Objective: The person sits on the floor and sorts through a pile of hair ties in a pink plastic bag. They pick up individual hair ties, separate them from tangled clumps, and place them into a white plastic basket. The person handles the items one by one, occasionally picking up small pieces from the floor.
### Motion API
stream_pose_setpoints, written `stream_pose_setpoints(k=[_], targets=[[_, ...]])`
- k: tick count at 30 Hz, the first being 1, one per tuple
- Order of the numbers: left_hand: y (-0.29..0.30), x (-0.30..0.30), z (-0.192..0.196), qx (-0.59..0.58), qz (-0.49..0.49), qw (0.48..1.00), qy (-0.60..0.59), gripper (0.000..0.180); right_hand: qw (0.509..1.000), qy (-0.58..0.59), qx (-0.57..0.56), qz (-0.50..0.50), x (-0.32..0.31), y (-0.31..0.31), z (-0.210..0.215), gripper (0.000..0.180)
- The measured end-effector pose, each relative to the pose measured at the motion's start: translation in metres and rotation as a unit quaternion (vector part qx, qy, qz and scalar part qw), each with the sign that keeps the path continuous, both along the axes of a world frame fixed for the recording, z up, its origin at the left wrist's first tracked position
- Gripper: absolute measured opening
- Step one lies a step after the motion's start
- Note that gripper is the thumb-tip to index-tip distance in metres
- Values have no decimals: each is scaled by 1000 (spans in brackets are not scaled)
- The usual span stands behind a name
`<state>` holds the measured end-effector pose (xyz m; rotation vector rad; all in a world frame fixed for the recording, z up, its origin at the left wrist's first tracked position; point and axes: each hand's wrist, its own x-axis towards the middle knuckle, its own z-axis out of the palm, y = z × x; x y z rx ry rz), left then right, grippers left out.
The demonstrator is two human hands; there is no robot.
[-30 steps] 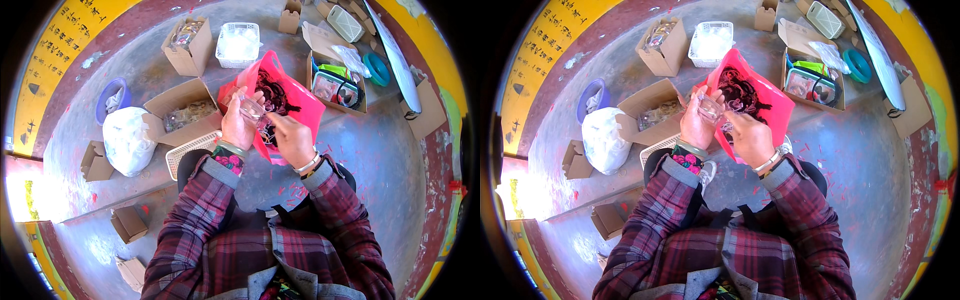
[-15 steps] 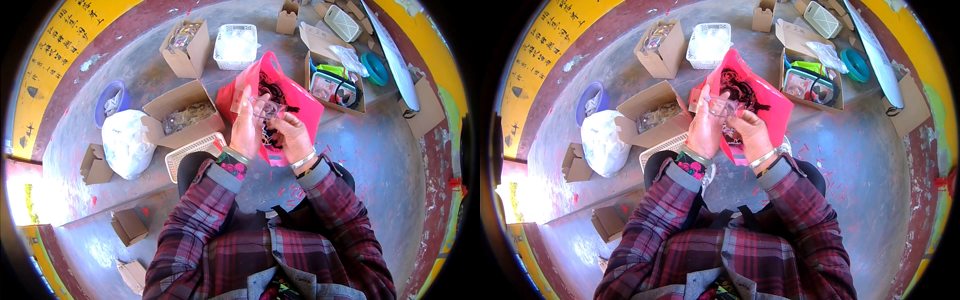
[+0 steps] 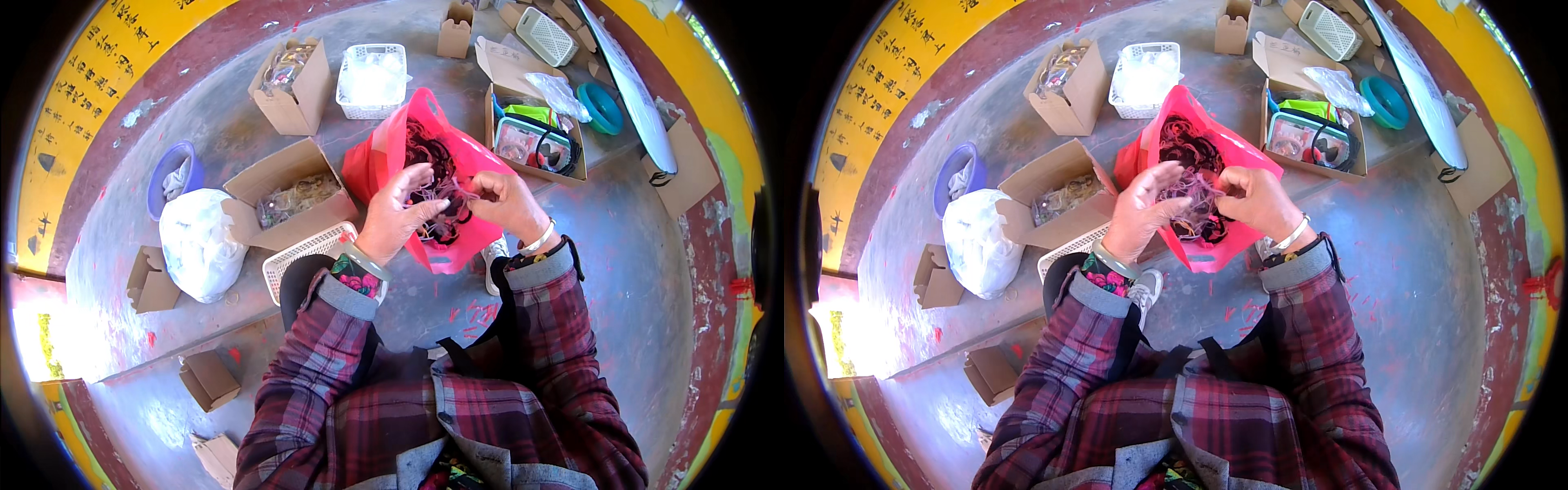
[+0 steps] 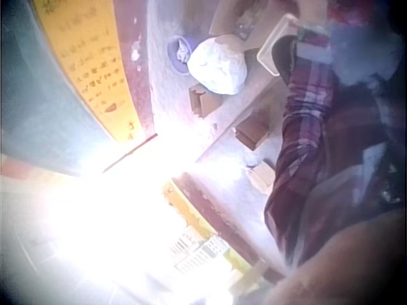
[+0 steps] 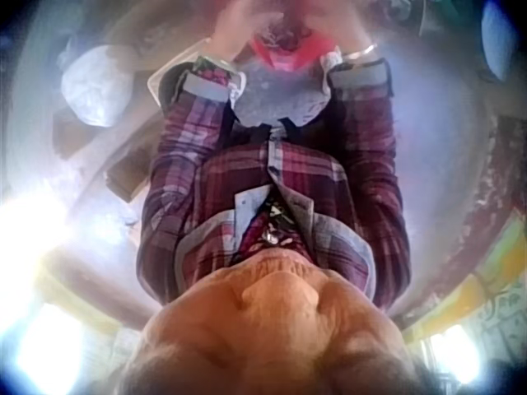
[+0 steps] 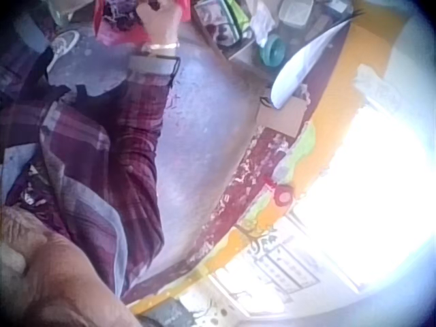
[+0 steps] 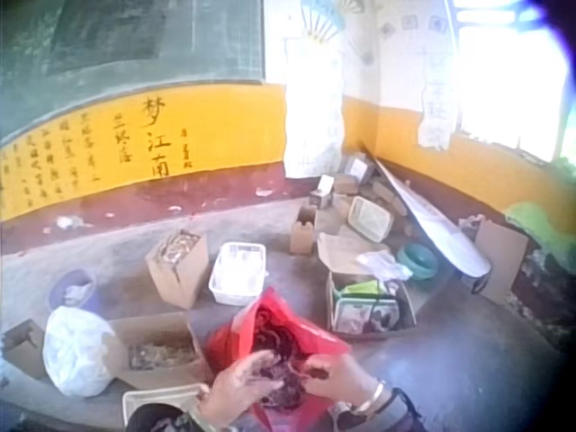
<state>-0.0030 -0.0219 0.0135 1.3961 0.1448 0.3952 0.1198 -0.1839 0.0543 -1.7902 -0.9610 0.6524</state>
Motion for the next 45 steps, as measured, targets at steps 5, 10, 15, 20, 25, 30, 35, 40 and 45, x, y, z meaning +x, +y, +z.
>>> stream_pose_setpoints(k=[5, 10, 15, 20, 25, 30, 35, 40, 45], targets=[[5, -2, 1, -108, -186, 966, 147, 31, 998, 20, -24, 55, -3, -1, 7, 9], [-6, 0, -2, -219, -124, 959, 133, 26, 993, -69, 82, -58, -13, 7, 10, 18], [-10, 2, -6, -219, -84, 966, 106, 26, 937, -317, 130, -73, -14, 11, 9, 22], [-11, 2, -4, -197, -86, 968, 129, 24, 899, -424, 105, -46, -23, 17, 10, 18], [-14, 0, -6, -152, -90, 977, 122, 24, 913, -400, 78, -19, -23, 17, 8, 18], [-18, 2, -12, -134, -82, 983, 98, 25, 918, -389, 72, -18, -23, 18, 4, 15], [-17, 6, -28, -78, -100, 990, 69, 25, 947, -316, 61, -16, -20, 18, -4, 9], [-20, 6, -30, -21, -87, 994, 61, 25, 965, -260, 30, 18, -15, 14, -10, 6], [-21, 5, -25, -50, -93, 992, 64, 25, 964, -263, 40, 21, -16, 14, -11, 6]])
